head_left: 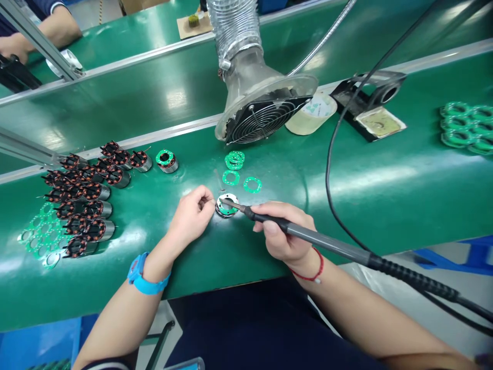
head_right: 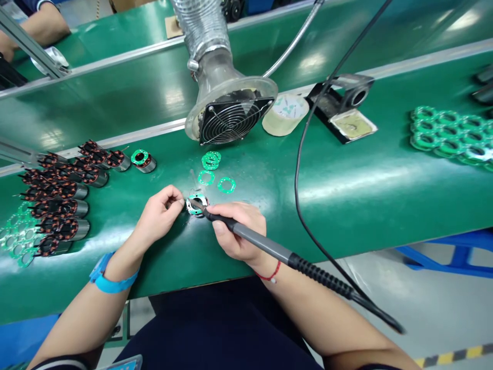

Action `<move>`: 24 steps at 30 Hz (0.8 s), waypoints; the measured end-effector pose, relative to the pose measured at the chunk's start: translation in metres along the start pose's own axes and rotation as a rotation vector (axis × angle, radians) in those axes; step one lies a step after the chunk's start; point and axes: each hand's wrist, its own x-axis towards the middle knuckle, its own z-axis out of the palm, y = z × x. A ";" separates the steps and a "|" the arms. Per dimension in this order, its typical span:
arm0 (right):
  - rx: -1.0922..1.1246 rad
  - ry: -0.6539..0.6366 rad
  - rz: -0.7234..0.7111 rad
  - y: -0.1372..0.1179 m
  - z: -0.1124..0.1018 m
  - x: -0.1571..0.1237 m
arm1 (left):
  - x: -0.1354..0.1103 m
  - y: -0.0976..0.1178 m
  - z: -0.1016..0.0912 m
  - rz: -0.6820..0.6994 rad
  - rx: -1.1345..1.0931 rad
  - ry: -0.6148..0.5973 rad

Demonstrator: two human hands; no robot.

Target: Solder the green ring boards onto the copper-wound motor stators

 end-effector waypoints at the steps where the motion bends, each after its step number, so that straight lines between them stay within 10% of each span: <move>1: 0.011 -0.010 -0.010 0.000 0.000 0.001 | 0.000 0.001 0.000 0.002 0.019 0.007; 13: 0.029 -0.018 -0.009 0.001 0.002 0.001 | -0.004 0.003 0.003 0.093 0.194 0.076; 24: -0.209 -0.517 -0.033 0.010 0.015 0.015 | -0.005 0.004 0.003 0.141 0.283 0.086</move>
